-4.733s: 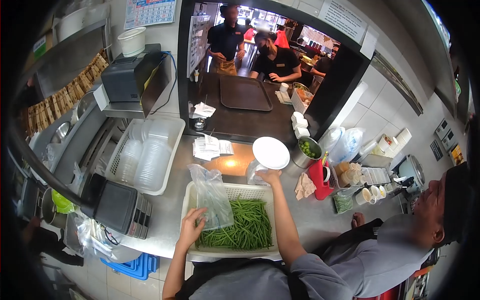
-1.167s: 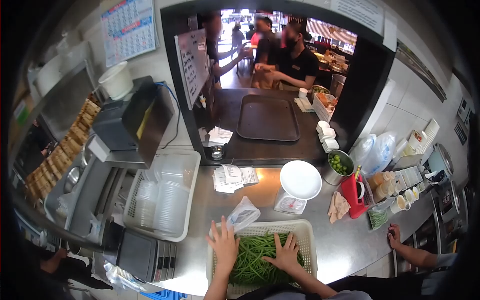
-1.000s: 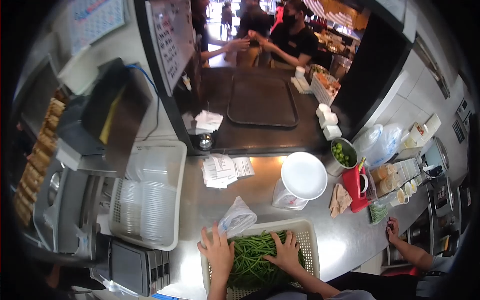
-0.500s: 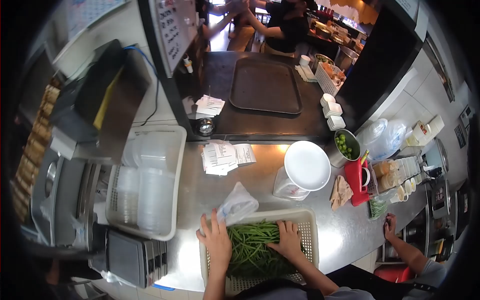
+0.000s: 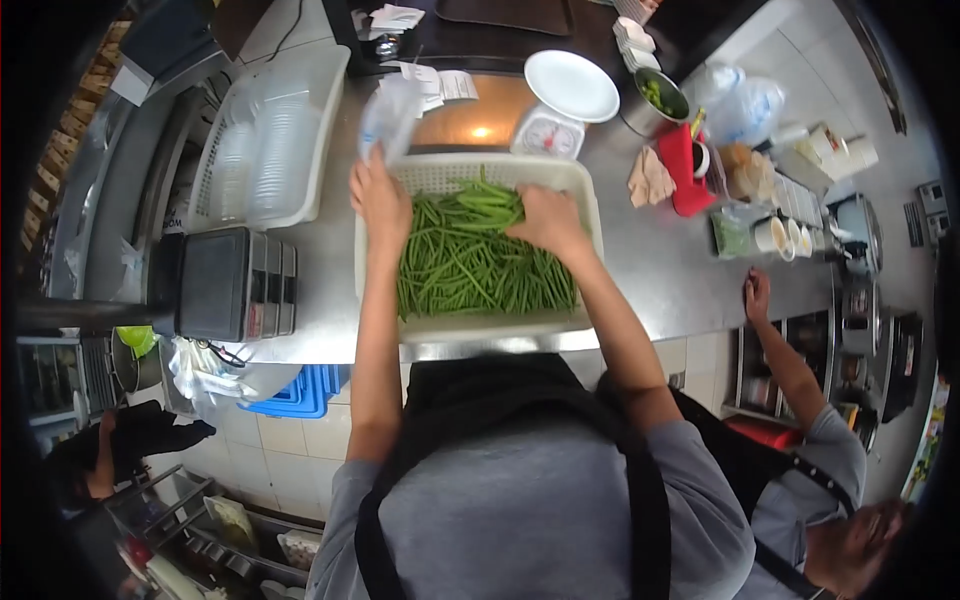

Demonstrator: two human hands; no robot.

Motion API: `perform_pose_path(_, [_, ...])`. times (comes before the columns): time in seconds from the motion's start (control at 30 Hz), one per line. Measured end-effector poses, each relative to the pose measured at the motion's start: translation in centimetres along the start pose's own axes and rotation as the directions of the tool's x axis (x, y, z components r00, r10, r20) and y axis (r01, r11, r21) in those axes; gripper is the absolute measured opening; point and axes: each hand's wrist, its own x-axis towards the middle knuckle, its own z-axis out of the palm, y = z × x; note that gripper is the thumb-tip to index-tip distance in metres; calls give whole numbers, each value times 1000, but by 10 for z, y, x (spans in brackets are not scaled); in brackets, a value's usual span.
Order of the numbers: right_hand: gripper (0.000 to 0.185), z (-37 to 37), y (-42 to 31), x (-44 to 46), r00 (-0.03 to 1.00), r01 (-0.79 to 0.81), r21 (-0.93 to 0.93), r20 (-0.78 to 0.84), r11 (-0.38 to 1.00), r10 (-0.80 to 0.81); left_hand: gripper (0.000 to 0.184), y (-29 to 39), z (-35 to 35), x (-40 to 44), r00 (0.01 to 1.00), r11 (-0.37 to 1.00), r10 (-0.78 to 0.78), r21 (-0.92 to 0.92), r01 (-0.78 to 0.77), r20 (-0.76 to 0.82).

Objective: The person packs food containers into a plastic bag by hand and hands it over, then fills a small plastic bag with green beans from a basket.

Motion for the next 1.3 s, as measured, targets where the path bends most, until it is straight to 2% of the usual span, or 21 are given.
perform_pose_path(0.1, [46, -15, -10, -10, 999, -19, 25, -32, 1000, 20, 48, 16, -20, -11, 990, 939, 83, -323, -116, -116])
perform_pose_path(0.2, [49, 6, -2, -5, 996, -55, 33, 74, 998, 52, 50, 33, -11, -29, 982, 741, -112, -646, 184, 150])
perform_pose_path(0.27, [47, 31, 12, 4, 985, -87, 37, 151, 995, 81, 59, 37, -7, -44, 972, 806, -79, -560, 193, 221])
perform_pose_path(0.3, [47, 38, 18, 5, 986, -98, 113, 144, 989, 81, 62, 36, -4, -51, 972, 836, -41, -525, 161, 233])
perform_pose_path(0.33, [48, 38, 19, 3, 990, -92, 141, 119, 986, 75, 68, 32, 8, -61, 977, 781, -44, -603, 164, 209])
perform_pose_path(0.37, [48, 32, 16, 0, 992, -96, 184, 97, 978, 80, 76, 24, 19, -67, 983, 801, -25, -585, 128, 180])
perform_pose_path(0.4, [46, 32, 14, 0, 993, -93, 225, 87, 970, 75, 86, 34, 13, -71, 966, 792, -76, -573, 209, 247])
perform_pose_path(0.43, [45, 27, 12, 1, 995, -81, 282, 81, 956, 60, 94, 34, 17, -75, 964, 810, -83, -546, 212, 251])
perform_pose_path(0.47, [44, 17, 6, -2, 997, -56, 278, 73, 959, 37, 96, 41, 12, -77, 948, 796, -99, -547, 259, 303])
perform_pose_path(0.5, [43, 20, 6, 4, 996, -38, 283, 85, 958, 14, 94, 33, 28, -79, 959, 801, -80, -555, 223, 271])
perform_pose_path(0.53, [45, 20, 2, 6, 998, -1, 259, 61, 966, -16, 90, 42, 24, -80, 958, 659, -74, -707, 257, 279])
perform_pose_path(0.6, [48, 18, -5, 6, 993, 115, 245, 7, 963, -120, 82, 47, 11, -76, 926, 569, -30, -755, 325, 376])
perform_pose_path(0.7, [54, 23, -11, 2, 993, 74, 201, 74, 977, -90, 75, 40, -9, -78, 894, 609, 58, -725, 321, 445])
perform_pose_path(0.77, [53, 45, 4, 6, 990, 30, 88, 136, 996, -42, 70, 21, -21, -80, 981, 919, 136, -388, -72, 139])
perform_pose_path(0.8, [53, 56, 10, 5, 985, 6, 37, 172, 999, -12, 71, 20, -38, -77, 985, 954, 150, -275, -122, 83])
perform_pose_path(0.83, [52, 47, 12, 2, 974, -39, 90, 227, 995, 18, 72, 18, -55, -76, 985, 974, 170, -156, -164, 28])
perform_pose_path(0.93, [51, 40, 25, -4, 973, -69, 146, 227, 987, 34, 70, -40, -39, -83, 978, 994, -34, -91, 54, 207])
perform_pose_path(1.03, [49, 45, 46, -8, 984, -51, 233, 175, 971, 9, 70, -48, -25, -86, 964, 991, 57, -131, -23, 260])
perform_pose_path(1.17, [46, 43, 67, -6, 999, 29, 219, 18, 975, -33, 75, -46, -5, -93, 972, 987, 75, -153, -41, 222])
perform_pose_path(1.27, [43, 22, 64, -9, 994, 105, 225, -67, 969, -92, 68, 8, -25, -98, 994, 977, 85, -201, -71, 63])
perform_pose_path(1.3, [43, 8, 57, -11, 994, 99, 289, -78, 952, -79, 65, 20, -30, -96, 997, 974, 61, -223, -49, 49])
